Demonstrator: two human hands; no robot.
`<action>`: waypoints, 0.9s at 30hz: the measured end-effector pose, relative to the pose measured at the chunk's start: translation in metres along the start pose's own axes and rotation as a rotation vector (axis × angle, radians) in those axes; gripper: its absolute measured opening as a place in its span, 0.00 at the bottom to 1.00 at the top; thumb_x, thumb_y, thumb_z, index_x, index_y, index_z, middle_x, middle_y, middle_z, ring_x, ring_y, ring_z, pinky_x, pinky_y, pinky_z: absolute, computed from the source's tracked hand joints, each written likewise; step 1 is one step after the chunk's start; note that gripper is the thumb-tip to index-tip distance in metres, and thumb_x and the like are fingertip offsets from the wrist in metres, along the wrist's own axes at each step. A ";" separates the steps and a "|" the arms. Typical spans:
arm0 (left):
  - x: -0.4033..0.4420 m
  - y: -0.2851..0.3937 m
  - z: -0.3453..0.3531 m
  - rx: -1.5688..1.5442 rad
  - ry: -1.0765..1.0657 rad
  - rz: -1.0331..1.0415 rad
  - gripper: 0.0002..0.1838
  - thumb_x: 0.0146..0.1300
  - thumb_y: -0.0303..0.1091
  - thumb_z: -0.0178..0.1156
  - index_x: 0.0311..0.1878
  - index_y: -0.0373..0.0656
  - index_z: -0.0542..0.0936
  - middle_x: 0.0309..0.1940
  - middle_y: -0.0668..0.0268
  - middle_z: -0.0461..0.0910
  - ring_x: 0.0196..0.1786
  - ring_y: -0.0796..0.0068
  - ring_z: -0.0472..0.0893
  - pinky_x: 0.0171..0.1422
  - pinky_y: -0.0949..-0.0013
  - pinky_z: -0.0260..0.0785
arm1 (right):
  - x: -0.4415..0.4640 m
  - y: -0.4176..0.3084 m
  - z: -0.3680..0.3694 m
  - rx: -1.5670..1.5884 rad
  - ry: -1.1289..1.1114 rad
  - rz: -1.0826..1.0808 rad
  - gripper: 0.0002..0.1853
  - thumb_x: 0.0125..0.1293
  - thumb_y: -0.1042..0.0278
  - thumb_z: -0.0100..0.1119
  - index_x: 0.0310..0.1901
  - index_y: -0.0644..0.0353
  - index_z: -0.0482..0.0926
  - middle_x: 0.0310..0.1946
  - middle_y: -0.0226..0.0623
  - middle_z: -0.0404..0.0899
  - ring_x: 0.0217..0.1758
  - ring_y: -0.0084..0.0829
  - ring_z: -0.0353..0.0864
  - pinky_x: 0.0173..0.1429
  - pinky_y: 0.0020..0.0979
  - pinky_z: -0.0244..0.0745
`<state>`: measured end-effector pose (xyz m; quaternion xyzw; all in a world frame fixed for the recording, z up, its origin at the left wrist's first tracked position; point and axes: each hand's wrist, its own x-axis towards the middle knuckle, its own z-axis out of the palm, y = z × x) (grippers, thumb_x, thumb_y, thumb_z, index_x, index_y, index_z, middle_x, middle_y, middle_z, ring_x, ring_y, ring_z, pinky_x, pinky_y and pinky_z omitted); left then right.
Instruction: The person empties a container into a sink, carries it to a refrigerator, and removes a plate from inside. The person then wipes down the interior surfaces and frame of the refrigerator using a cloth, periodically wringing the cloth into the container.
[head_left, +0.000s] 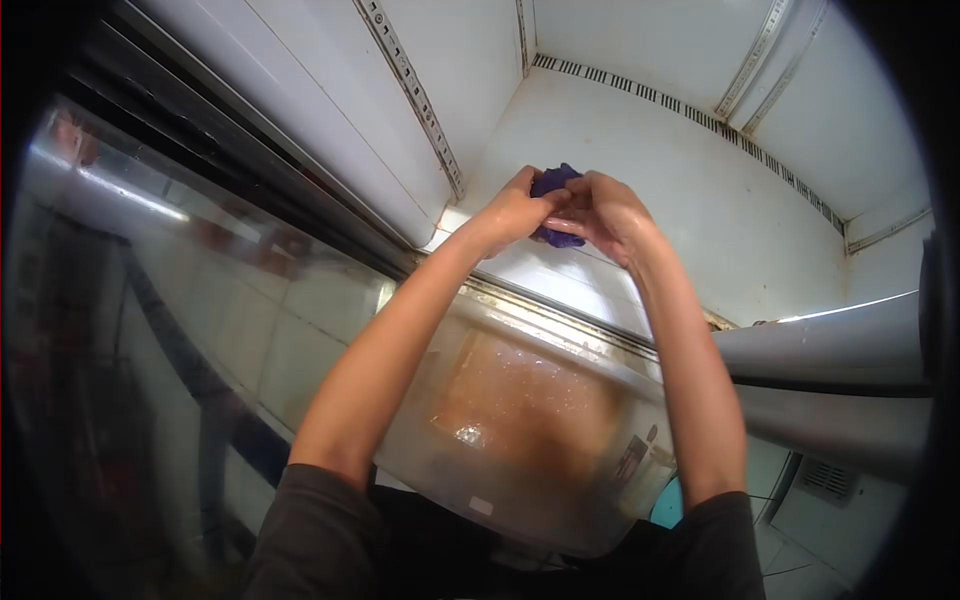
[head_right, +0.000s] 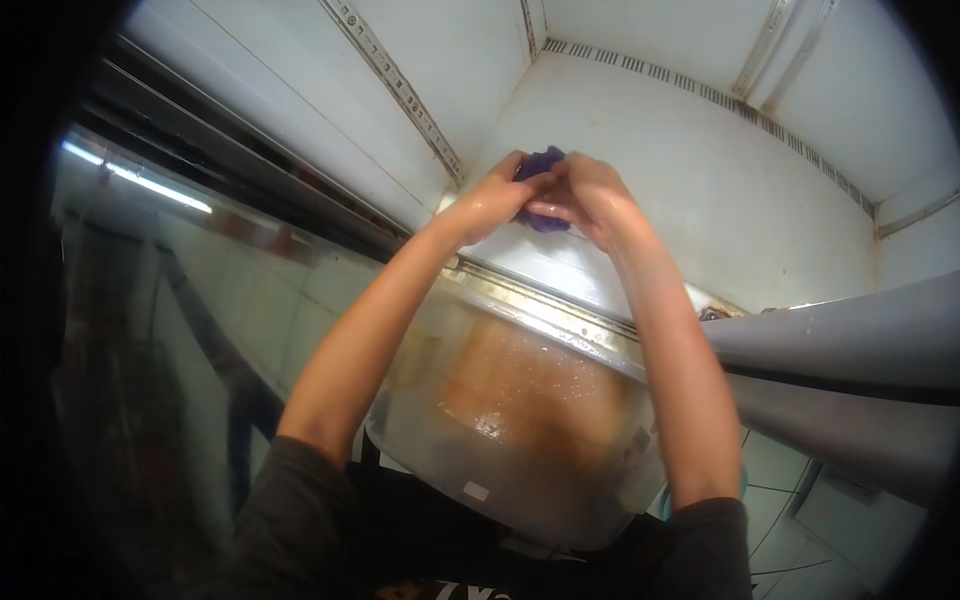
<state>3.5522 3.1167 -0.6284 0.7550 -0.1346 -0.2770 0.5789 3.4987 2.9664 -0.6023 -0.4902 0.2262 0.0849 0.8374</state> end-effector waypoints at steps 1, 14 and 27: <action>-0.027 0.031 -0.001 0.043 -0.004 -0.070 0.25 0.71 0.40 0.60 0.63 0.34 0.68 0.44 0.56 0.82 0.42 0.71 0.82 0.43 0.69 0.76 | -0.017 -0.013 0.008 -0.241 -0.014 -0.040 0.20 0.71 0.63 0.48 0.46 0.78 0.76 0.34 0.48 0.81 0.36 0.35 0.85 0.36 0.30 0.83; -0.174 0.007 -0.001 -0.442 -0.110 -0.322 0.25 0.60 0.23 0.65 0.59 0.32 0.69 0.44 0.55 0.80 0.45 0.66 0.83 0.53 0.63 0.79 | -0.116 0.091 0.057 -0.141 0.098 -0.094 0.15 0.74 0.56 0.58 0.43 0.62 0.76 0.32 0.31 0.76 0.32 0.21 0.75 0.37 0.26 0.74; -0.183 -0.032 0.008 -0.458 -0.457 -0.546 0.38 0.56 0.20 0.67 0.69 0.42 0.61 0.57 0.56 0.74 0.58 0.67 0.81 0.56 0.69 0.81 | -0.108 0.136 0.019 -0.493 -0.278 -0.294 0.21 0.80 0.49 0.49 0.32 0.57 0.74 0.26 0.25 0.72 0.32 0.17 0.70 0.39 0.23 0.70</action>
